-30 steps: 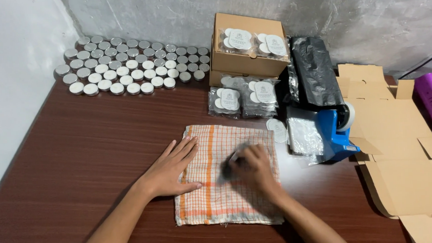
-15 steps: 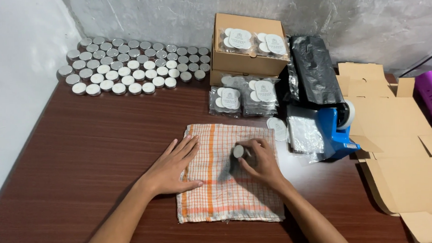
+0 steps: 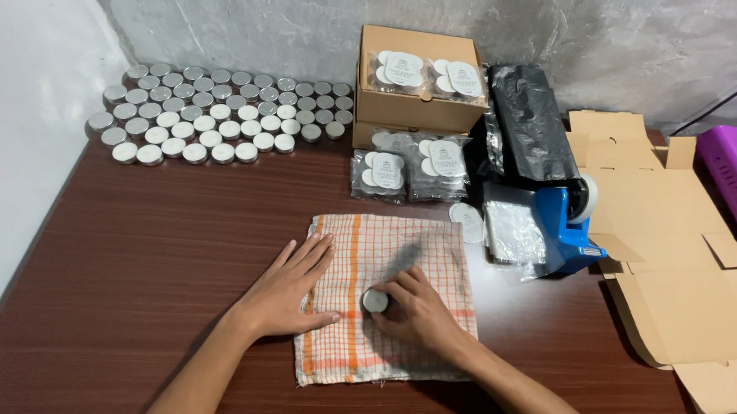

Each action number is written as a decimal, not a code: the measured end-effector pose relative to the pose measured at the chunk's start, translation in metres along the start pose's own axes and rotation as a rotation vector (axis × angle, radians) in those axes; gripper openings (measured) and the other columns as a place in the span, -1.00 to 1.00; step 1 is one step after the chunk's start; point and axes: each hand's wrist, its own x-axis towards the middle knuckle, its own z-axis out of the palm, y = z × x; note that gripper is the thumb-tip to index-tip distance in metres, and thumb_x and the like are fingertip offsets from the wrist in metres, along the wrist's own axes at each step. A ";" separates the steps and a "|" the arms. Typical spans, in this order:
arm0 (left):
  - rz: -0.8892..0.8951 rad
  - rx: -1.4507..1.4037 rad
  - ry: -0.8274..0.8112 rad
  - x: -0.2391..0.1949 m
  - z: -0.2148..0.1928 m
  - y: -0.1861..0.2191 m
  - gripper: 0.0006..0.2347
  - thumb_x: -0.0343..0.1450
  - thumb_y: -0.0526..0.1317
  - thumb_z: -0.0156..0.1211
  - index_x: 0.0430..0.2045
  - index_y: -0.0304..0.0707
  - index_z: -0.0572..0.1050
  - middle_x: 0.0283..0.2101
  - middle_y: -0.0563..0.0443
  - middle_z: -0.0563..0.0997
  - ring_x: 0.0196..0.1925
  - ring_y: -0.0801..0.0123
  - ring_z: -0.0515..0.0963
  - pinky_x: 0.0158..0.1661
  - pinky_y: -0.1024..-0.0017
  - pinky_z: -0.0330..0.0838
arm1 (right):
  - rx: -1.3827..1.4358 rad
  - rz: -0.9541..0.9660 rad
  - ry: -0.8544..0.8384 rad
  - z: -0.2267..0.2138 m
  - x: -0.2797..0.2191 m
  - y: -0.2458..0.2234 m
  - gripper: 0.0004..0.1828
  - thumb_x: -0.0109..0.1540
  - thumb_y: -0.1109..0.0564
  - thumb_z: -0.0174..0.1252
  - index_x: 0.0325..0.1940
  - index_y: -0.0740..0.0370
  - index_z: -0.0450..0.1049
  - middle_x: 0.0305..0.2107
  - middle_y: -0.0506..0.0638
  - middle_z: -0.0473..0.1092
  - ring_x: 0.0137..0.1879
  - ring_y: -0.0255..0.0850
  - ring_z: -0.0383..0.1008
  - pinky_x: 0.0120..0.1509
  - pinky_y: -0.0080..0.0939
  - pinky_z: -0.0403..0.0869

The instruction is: The person repeatedly wipes the lids of small jars with a cloth on a table. The person picks up each jar, rubs the lid on the cloth, and places it back down, continuing this process for many jars.

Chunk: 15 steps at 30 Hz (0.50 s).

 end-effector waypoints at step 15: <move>-0.028 -0.007 -0.047 0.000 -0.006 0.005 -0.06 0.42 0.30 0.12 0.45 -0.30 -0.31 0.56 -0.10 -0.43 0.58 0.24 -0.47 0.43 0.17 -0.61 | -0.123 0.029 0.170 -0.018 0.018 0.060 -0.58 0.04 -0.03 0.46 -0.09 0.10 0.56 -0.28 -0.03 0.56 -0.14 -0.17 0.48 0.03 -0.16 0.42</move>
